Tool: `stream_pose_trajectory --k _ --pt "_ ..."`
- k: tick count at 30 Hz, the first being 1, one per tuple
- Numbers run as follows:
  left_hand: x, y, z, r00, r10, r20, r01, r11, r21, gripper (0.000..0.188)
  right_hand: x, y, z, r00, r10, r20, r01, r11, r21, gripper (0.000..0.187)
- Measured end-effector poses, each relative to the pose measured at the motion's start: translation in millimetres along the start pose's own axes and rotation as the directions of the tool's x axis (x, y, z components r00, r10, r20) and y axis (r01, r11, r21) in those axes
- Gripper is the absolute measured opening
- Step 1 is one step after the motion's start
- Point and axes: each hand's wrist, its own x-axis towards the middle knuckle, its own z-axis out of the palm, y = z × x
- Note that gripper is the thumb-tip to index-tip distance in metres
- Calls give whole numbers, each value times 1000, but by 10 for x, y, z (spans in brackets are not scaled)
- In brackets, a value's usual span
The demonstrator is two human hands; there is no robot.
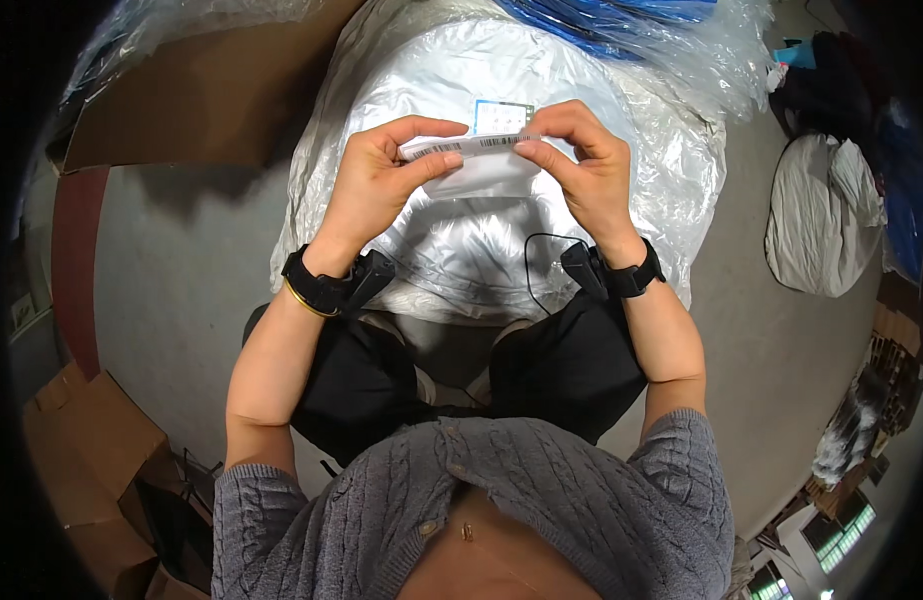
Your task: Placing large circular packaged items into cardboard boxes and applying labels.
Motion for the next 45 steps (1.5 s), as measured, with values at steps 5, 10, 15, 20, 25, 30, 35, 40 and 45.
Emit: stream_pose_trajectory --k 5,10,15,20,25,30,35,40,45 --pt "8 -65 -1 996 -89 -2 89 992 94 28 -21 -56 -54 999 9 50 -1 988 -155 12" --pt "8 -14 -181 960 175 -217 -153 982 112 28 131 107 -366 986 19 -165 32 953 300 6" --pt "-391 407 -787 781 269 -564 -190 962 196 41 210 9 -1526 990 126 -57 -96 924 369 19" --pt "-997 592 -954 732 418 -538 -70 832 551 40 677 633 -1652 865 399 303 -361 916 -177 14" --pt "-1213 434 -959 751 314 -580 96 818 567 45 607 1922 -750 606 482 633 -329 876 -352 14" --pt "-1443 437 -919 802 269 -534 183 740 647 53 527 2505 -155 517 481 708 -432 861 -270 15" --pt "-1546 447 -926 786 214 -580 249 749 614 55 596 2561 -27 522 449 725 -303 892 -335 15" --pt "-1541 469 -931 782 186 -594 277 751 600 57 602 2547 49 570 435 697 -86 876 -476 21" --pt "-1453 419 -870 788 201 -581 241 768 593 58 518 2553 38 702 336 628 158 787 -597 38"
